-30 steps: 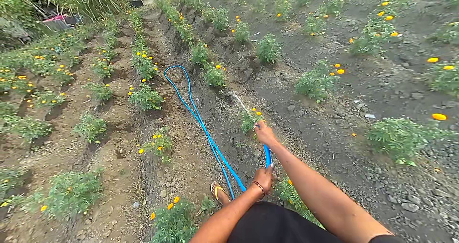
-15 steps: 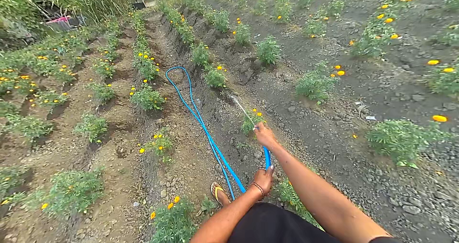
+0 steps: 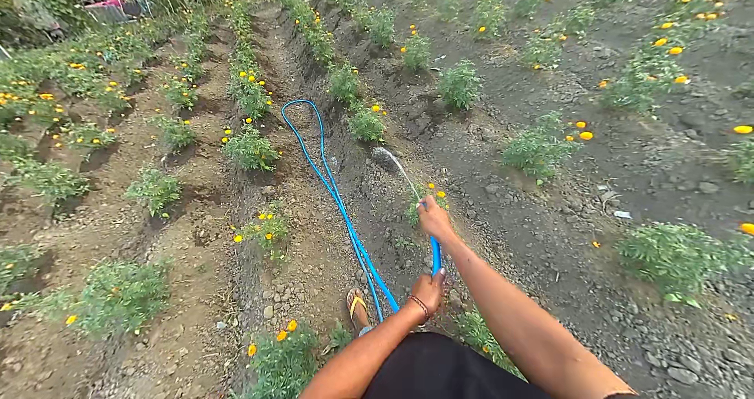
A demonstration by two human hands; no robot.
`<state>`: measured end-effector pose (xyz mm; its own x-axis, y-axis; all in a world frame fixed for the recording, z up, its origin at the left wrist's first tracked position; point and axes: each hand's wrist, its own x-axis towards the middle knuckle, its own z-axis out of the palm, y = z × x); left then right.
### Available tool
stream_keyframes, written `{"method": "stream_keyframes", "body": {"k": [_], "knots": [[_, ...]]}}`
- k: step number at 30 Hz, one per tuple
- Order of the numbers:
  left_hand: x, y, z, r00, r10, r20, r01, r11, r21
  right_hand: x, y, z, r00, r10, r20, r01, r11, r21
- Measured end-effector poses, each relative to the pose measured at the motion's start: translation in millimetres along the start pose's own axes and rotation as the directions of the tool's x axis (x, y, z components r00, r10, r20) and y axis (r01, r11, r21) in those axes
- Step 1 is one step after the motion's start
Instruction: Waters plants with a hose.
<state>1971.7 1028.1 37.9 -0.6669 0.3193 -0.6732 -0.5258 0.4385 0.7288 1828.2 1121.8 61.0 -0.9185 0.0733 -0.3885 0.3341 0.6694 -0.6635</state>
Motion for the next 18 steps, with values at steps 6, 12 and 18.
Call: {"method": "stream_keyframes", "body": {"k": [6,12,18], "knots": [[17.7,9.2,-65.4,1.0,0.021,0.023,-0.019,0.999,-0.051,39.7,-52.4,16.8,0.999,0.027,-0.023,-0.028,0.999,-0.04],[28.8,18.9,-124.7,0.999,0.03,0.041,-0.025,0.993,-0.117,74.3,-102.5,33.9,0.997,0.036,-0.067,-0.041,0.996,-0.075],[38.9,17.0,-160.3,0.997,0.019,0.076,-0.007,0.989,-0.145,91.9,-127.7,47.7,0.995,0.052,-0.086,-0.059,0.994,-0.087]]}}
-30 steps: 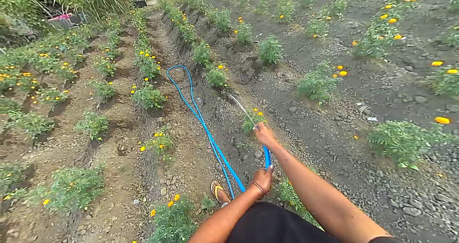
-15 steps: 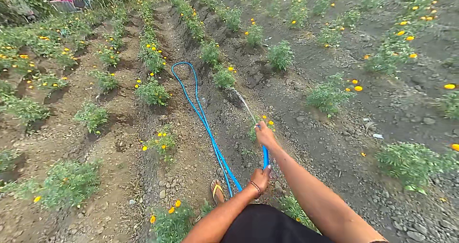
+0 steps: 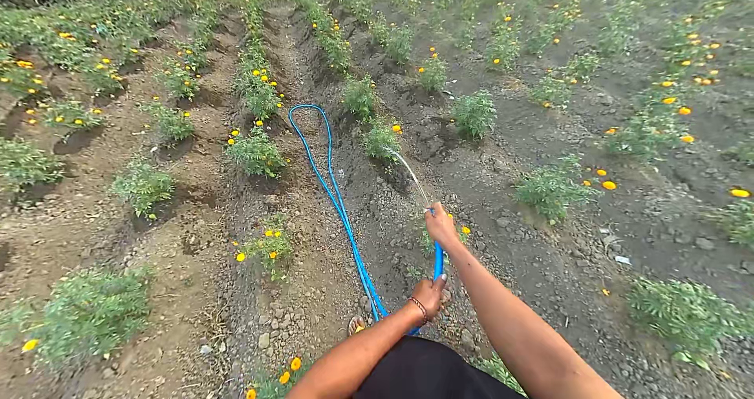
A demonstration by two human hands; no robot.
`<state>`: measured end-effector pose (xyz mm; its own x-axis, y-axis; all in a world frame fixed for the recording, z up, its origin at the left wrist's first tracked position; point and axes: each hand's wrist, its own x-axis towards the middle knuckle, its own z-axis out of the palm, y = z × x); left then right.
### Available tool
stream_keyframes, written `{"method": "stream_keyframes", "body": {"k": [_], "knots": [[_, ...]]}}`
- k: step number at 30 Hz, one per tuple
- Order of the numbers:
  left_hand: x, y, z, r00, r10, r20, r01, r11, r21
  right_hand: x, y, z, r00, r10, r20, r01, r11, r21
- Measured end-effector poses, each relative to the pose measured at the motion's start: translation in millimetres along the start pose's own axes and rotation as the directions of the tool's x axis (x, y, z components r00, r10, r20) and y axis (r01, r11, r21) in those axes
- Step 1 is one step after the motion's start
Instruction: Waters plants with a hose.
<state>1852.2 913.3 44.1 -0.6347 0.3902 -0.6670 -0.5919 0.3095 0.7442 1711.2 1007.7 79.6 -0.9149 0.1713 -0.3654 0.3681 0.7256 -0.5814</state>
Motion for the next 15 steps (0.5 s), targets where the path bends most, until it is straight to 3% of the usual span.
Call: {"method": "stream_keyframes", "body": {"k": [15], "knots": [[5.3,15.2,-36.5,0.999,-0.009,0.038,0.008,1.0,0.024,16.9,-27.2,5.0,1.0,0.004,-0.008,-0.004,0.999,0.034]]}}
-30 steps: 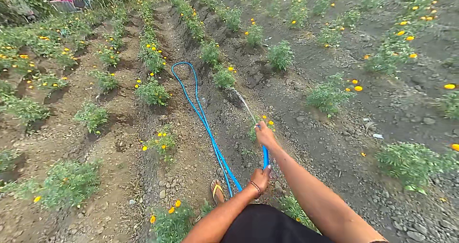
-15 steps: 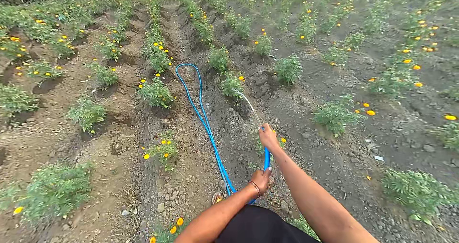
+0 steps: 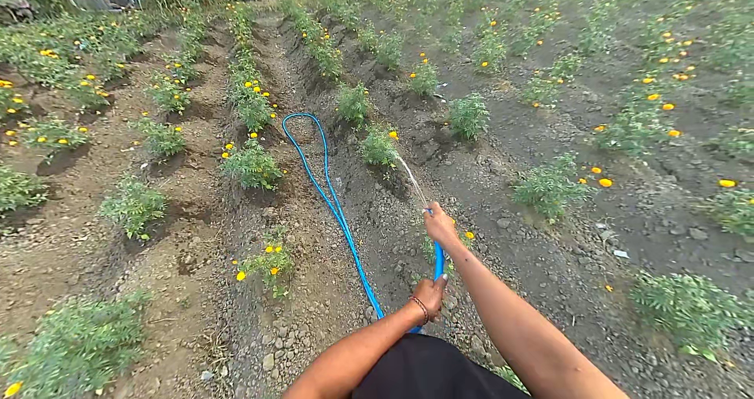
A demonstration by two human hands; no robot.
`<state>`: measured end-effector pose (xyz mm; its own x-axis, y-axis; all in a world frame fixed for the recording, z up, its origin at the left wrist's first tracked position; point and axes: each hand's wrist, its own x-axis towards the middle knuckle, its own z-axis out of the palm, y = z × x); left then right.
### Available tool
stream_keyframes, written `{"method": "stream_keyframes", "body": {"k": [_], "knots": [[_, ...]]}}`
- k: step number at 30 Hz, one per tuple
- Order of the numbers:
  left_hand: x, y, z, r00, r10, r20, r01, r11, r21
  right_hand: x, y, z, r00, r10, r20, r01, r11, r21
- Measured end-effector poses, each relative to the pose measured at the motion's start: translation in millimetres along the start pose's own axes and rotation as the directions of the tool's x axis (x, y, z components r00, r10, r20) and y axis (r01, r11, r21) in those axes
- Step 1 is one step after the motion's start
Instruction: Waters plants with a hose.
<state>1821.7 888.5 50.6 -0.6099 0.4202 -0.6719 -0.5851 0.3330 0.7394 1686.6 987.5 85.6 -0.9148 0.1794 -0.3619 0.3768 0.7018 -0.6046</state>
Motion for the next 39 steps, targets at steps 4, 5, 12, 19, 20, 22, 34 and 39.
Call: {"method": "stream_keyframes", "body": {"k": [4,5,12,19,20,22,34,39], "knots": [[-0.4,0.1,-2.6,1.0,0.0,-0.001,0.0,1.0,0.0,2.3,-2.3,2.2,1.0,-0.004,0.013,0.004,1.0,-0.022],[-0.5,-0.1,-2.9,1.0,0.003,-0.004,-0.003,1.0,-0.002,3.0,-3.1,2.6,1.0,-0.007,0.017,0.007,1.0,-0.027],[-2.4,-0.3,-5.1,1.0,-0.01,-0.004,0.01,1.0,-0.013,4.6,-3.8,6.9,1.0,-0.009,0.028,0.01,0.999,-0.033],[-1.2,-0.1,-6.7,1.0,-0.007,-0.001,0.007,1.0,0.004,6.3,-4.2,6.7,0.999,-0.018,0.027,0.019,0.999,-0.04],[-1.5,0.0,-6.9,1.0,-0.004,-0.004,0.004,1.0,0.003,6.6,-4.3,6.9,1.0,-0.017,0.024,0.018,0.999,-0.038],[-1.9,-0.1,-6.8,1.0,0.005,-0.013,-0.005,1.0,-0.001,6.5,-5.0,7.4,1.0,-0.022,0.015,0.022,0.999,-0.033],[-0.6,-4.7,-7.4,1.0,0.003,-0.007,-0.003,1.0,-0.001,4.2,-7.6,10.6,0.999,-0.037,0.033,0.039,0.998,-0.054],[-1.7,-5.1,-7.9,1.0,-0.001,-0.012,0.001,1.0,0.003,2.2,-8.1,10.5,0.999,-0.044,0.033,0.045,0.998,-0.044]]}}
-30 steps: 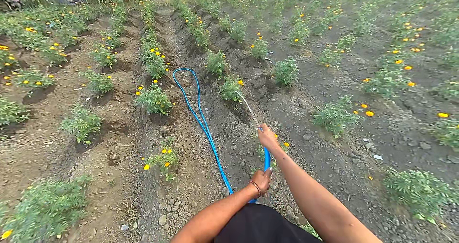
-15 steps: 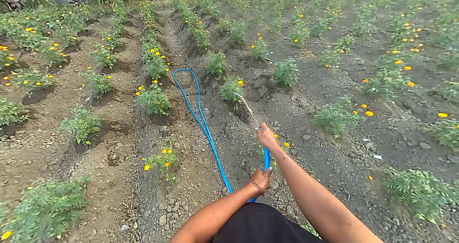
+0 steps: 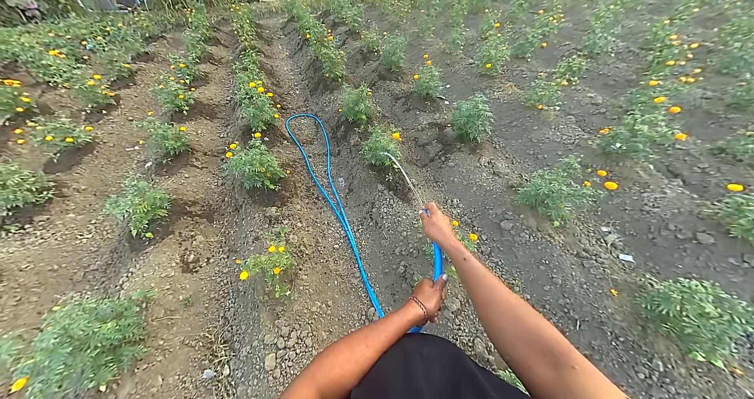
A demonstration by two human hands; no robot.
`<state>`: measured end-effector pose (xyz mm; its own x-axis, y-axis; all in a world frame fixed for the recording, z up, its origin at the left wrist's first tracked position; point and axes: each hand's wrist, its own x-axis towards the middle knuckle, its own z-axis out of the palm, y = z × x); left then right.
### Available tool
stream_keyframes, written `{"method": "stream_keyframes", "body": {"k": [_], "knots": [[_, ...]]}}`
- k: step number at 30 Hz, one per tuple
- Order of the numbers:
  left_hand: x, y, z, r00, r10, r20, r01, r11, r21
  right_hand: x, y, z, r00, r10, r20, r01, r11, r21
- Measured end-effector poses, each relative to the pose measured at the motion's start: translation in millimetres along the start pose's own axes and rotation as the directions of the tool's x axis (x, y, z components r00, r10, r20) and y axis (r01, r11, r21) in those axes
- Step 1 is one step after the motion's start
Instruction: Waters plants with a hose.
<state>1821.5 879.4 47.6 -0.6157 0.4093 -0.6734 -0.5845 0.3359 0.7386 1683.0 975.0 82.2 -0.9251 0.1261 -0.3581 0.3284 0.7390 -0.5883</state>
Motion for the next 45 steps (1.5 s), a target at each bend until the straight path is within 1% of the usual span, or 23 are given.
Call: {"method": "stream_keyframes", "body": {"k": [8,14,24,31,38,45], "knots": [[0.3,1.5,-0.5,1.0,-0.009,0.013,0.009,1.0,0.003,2.9,7.0,-0.3,1.0,0.02,-0.01,-0.019,0.998,0.066],[1.5,2.0,0.1,1.0,0.008,0.01,-0.008,0.999,0.032,2.8,11.3,-2.2,0.999,0.022,-0.028,-0.02,0.998,0.06],[1.1,2.0,0.3,1.0,0.013,0.009,-0.013,0.999,0.03,-2.5,5.1,-5.7,0.999,0.019,-0.049,-0.016,0.998,0.06],[1.0,1.4,0.7,1.0,0.012,0.013,-0.012,0.999,0.032,-1.1,6.0,-4.3,0.999,0.021,-0.037,-0.02,0.999,0.033],[-2.2,3.4,-0.2,1.0,-0.003,0.011,0.003,0.999,0.034,-0.5,6.4,-3.6,0.999,0.022,-0.048,-0.019,0.998,0.057],[-0.3,0.2,-1.3,1.0,0.008,0.004,-0.008,1.0,0.014,-0.6,4.4,-0.7,0.999,0.036,-0.021,-0.034,0.998,0.061]]}}
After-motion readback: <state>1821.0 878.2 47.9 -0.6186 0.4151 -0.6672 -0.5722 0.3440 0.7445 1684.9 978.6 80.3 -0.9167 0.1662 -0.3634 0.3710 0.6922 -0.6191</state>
